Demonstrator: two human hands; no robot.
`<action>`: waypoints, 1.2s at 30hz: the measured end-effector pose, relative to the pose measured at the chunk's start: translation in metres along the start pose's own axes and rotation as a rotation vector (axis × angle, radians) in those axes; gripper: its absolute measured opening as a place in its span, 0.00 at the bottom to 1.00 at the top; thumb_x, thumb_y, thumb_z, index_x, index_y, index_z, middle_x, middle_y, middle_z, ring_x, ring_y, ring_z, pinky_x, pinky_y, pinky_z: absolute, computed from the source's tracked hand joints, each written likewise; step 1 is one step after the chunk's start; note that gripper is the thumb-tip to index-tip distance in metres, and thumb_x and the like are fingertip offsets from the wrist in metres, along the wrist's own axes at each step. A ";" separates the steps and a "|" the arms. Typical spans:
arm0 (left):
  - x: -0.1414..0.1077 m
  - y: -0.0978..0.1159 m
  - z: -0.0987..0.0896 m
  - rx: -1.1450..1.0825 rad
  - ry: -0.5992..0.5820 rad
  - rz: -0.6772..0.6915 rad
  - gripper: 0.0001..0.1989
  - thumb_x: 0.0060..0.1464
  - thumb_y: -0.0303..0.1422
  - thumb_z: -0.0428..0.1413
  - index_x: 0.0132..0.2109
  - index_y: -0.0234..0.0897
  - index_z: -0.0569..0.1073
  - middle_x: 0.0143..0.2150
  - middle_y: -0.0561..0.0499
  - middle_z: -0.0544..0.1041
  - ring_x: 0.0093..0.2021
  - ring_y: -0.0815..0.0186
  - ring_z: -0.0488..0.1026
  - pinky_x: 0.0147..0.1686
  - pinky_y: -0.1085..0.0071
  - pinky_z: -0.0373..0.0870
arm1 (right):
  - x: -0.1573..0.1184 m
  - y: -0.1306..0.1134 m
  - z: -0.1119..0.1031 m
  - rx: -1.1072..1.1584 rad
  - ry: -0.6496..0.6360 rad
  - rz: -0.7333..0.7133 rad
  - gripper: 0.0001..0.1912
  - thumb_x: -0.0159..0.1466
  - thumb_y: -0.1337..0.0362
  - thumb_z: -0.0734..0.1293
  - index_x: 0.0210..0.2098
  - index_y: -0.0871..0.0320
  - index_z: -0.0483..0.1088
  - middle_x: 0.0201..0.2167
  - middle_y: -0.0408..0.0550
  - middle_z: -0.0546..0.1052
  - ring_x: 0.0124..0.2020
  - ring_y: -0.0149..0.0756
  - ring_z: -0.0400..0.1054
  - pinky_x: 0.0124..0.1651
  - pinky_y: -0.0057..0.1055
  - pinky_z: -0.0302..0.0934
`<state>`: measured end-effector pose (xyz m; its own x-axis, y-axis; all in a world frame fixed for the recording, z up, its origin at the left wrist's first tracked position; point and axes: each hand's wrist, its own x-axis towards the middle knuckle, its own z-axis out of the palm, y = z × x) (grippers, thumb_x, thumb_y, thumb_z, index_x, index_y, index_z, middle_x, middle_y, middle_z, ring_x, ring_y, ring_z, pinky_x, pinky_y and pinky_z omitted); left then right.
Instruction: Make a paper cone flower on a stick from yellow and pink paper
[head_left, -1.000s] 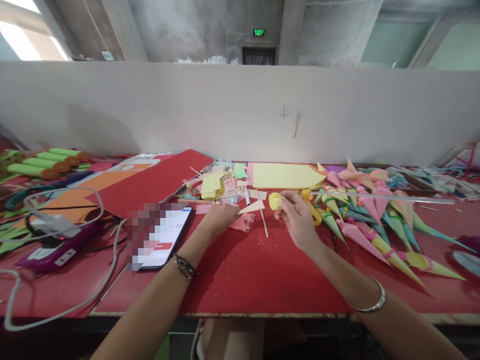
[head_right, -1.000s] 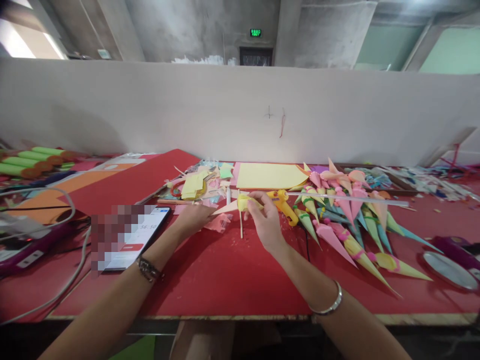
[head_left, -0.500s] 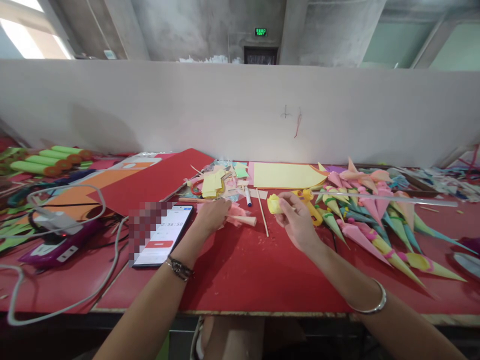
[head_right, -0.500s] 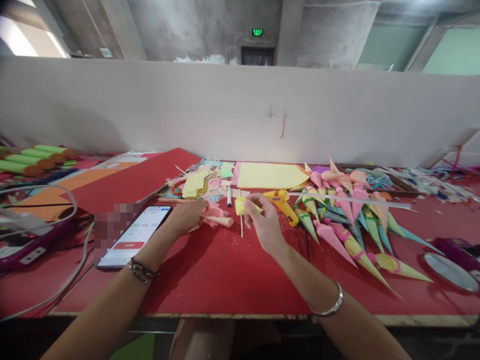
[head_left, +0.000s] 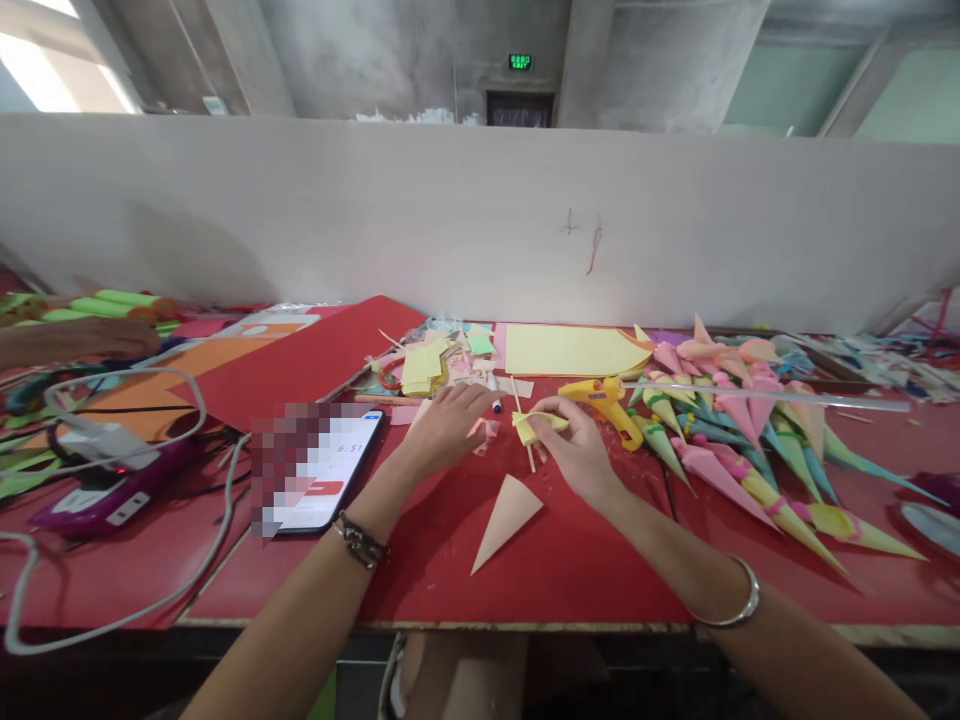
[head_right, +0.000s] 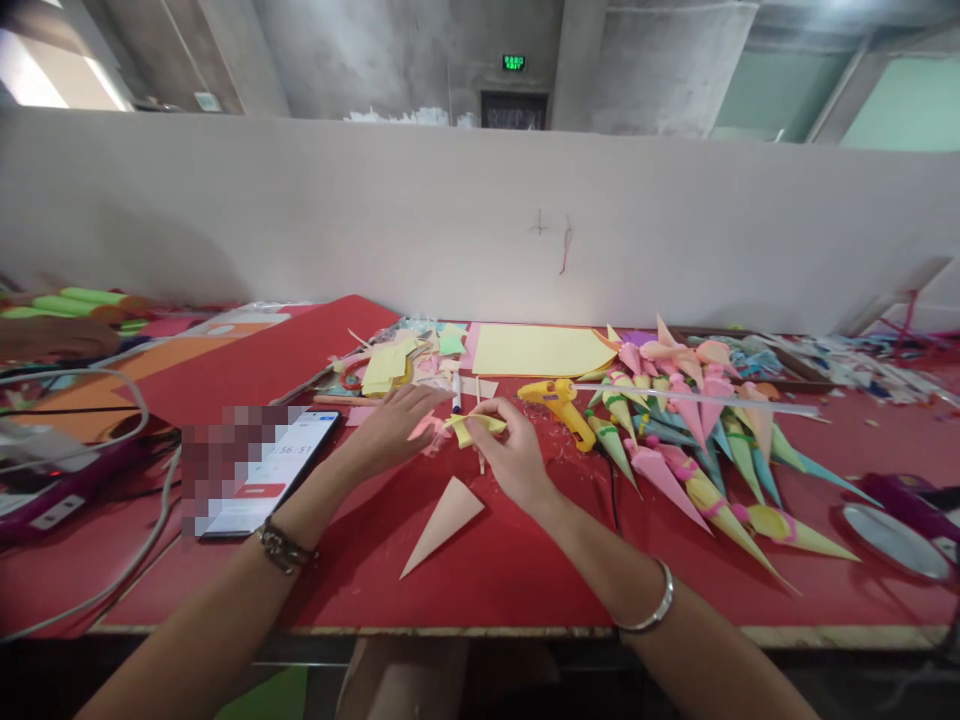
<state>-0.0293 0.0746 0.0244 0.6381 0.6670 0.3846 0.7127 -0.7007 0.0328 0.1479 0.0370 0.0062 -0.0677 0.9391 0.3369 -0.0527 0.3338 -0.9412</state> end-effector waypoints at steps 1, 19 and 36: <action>0.000 0.001 -0.002 -0.032 0.035 -0.024 0.17 0.53 0.29 0.45 0.51 0.37 0.61 0.47 0.46 0.68 0.48 0.61 0.62 0.47 0.64 0.57 | 0.000 0.000 -0.001 -0.031 0.004 -0.020 0.07 0.55 0.59 0.62 0.29 0.56 0.62 0.20 0.39 0.65 0.17 0.26 0.58 0.18 0.24 0.56; 0.001 0.028 0.000 -0.601 0.183 -0.120 0.12 0.50 0.29 0.48 0.44 0.36 0.66 0.37 0.50 0.73 0.33 0.68 0.69 0.34 0.74 0.65 | -0.002 0.000 -0.001 -0.135 -0.019 -0.211 0.12 0.55 0.68 0.61 0.40 0.54 0.61 0.38 0.46 0.69 0.40 0.34 0.66 0.41 0.32 0.63; 0.004 0.025 0.001 -0.782 0.249 -0.088 0.17 0.56 0.43 0.42 0.40 0.35 0.67 0.39 0.47 0.69 0.40 0.65 0.65 0.40 0.69 0.62 | 0.002 0.004 -0.004 -0.146 0.033 -0.178 0.05 0.56 0.61 0.63 0.28 0.56 0.62 0.25 0.40 0.64 0.26 0.29 0.61 0.28 0.25 0.58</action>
<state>-0.0089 0.0596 0.0258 0.4403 0.7164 0.5412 0.2894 -0.6839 0.6697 0.1516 0.0407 0.0027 -0.0380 0.8657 0.4992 0.0839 0.5005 -0.8617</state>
